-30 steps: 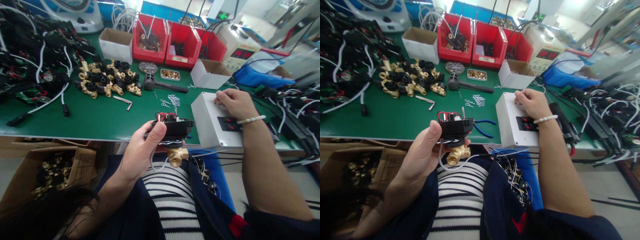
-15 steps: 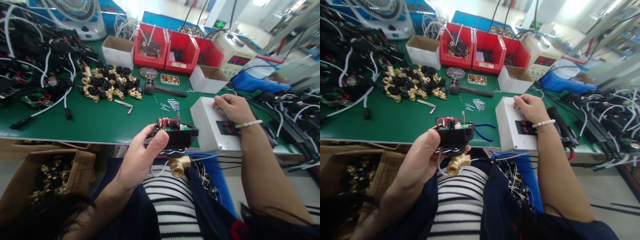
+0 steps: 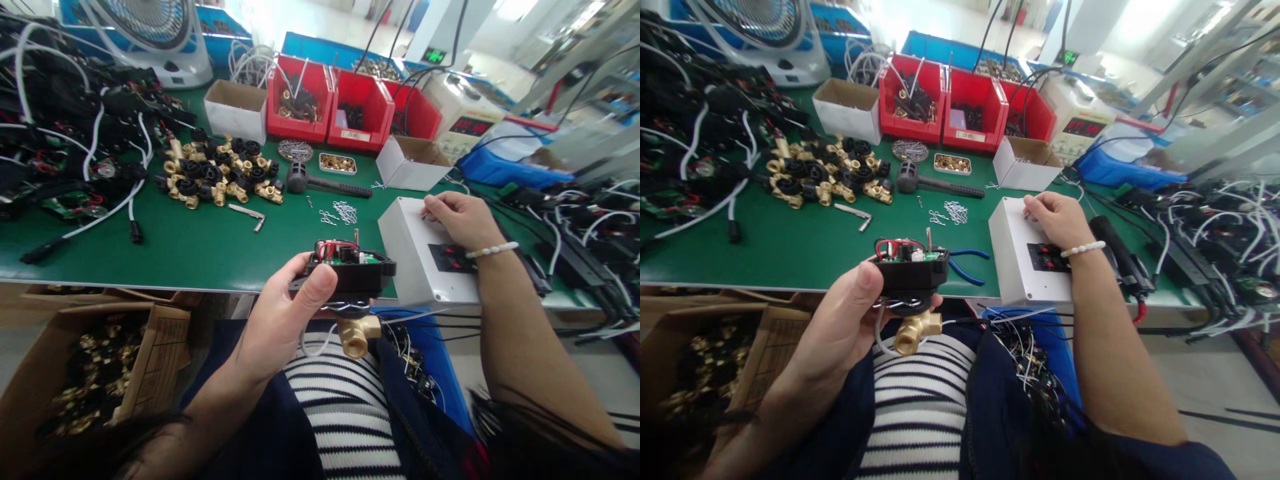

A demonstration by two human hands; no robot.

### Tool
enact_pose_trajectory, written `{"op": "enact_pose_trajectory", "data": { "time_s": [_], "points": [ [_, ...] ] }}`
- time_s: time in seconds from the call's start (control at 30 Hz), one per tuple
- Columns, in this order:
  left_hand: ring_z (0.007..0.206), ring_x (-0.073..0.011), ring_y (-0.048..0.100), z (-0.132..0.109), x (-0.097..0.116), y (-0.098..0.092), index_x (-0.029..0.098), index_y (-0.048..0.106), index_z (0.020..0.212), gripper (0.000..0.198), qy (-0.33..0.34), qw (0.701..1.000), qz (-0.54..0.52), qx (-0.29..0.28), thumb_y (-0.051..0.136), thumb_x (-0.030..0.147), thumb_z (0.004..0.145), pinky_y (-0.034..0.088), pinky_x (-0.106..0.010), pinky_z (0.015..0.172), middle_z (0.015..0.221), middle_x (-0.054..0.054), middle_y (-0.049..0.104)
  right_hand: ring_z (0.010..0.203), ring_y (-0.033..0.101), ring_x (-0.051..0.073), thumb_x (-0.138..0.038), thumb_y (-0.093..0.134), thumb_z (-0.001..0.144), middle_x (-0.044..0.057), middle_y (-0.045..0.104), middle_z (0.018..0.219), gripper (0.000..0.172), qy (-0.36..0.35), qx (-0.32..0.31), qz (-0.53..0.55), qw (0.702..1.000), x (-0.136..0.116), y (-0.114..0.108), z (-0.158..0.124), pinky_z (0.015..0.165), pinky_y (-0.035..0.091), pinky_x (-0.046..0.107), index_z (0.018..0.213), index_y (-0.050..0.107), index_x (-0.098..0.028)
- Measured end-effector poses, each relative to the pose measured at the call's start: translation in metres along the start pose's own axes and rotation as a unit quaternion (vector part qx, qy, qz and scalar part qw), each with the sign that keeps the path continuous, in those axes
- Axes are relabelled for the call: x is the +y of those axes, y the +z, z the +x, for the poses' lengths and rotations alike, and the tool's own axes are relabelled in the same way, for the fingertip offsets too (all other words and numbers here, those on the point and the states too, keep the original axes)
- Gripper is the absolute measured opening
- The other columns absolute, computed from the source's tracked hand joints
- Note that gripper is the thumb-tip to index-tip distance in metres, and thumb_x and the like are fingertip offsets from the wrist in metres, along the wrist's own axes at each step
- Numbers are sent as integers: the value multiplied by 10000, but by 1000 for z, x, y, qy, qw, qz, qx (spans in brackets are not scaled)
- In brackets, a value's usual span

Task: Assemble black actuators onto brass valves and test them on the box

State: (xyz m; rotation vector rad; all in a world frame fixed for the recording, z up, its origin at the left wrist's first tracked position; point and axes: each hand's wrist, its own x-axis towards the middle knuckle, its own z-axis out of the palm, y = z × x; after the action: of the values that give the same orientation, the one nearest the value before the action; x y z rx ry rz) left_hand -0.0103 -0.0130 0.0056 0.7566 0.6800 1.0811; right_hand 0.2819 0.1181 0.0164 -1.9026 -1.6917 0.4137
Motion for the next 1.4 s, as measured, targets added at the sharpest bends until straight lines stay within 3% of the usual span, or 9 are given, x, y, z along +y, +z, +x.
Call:
{"op": "enact_pose_trajectory", "data": {
  "time_s": [0.27, 0.67, 0.83, 0.97, 1.1, 1.4],
  "points": [
    [728, -215, 739, 3, 0, 3, 108, 668, 1074, 538, -26, 999, -46, 2, 680, 574, 805, 588, -256, 626, 922, -114, 753, 635, 523, 122, -265, 580, 905, 4, 590, 656, 239, -12, -5, 1, 1000, 7, -1, 1, 667, 381, 250, 698, 637, -161],
    [772, -215, 738, 5, -2, 2, 137, 676, 1068, 533, -41, 995, -86, -4, 676, 596, 796, 594, -283, 677, 943, -99, 753, 642, 530, 121, -280, 580, 912, 17, 606, 665, 244, -24, -7, 2, 1000, 9, -1, 2, 672, 390, 244, 710, 642, -158],
    [919, -200, 721, 7, -5, 2, 186, 607, 1215, 542, 11, 993, -111, 46, 810, 373, 748, 571, -255, 797, 1097, -84, 729, 644, 545, 127, -284, 598, 910, 11, 630, 661, 243, -26, 0, 3, 1000, 9, -1, 2, 681, 402, 246, 700, 642, -170],
    [879, -216, 739, 10, -4, 2, 129, 666, 1101, 319, -40, 983, -173, 43, 557, 387, 949, 609, -306, 764, 1013, -114, 754, 613, 559, 127, -357, 612, 910, 13, 644, 643, 310, -18, 8, 12, 1000, 9, 0, 4, 666, 416, 244, 660, 631, -175],
    [809, -193, 752, 11, 0, 2, 98, 716, 995, 491, -92, 970, -226, 26, 298, 354, 1036, 626, -321, 757, 926, -124, 773, 596, 549, 126, -508, 518, 938, 46, 650, 622, 495, -15, 4, 25, 1000, 12, 2, 9, 647, 431, 241, 593, 613, -167],
    [751, -181, 753, 7, 2, 4, 72, 745, 915, 602, -101, 966, -238, -5, 232, 360, 1043, 617, -260, 708, 865, -117, 776, 623, 546, 130, -575, 551, 889, 33, 626, 661, 467, -28, 2, 39, 999, 13, 1, 5, 672, 439, 253, 663, 637, -176]
  ]
}}
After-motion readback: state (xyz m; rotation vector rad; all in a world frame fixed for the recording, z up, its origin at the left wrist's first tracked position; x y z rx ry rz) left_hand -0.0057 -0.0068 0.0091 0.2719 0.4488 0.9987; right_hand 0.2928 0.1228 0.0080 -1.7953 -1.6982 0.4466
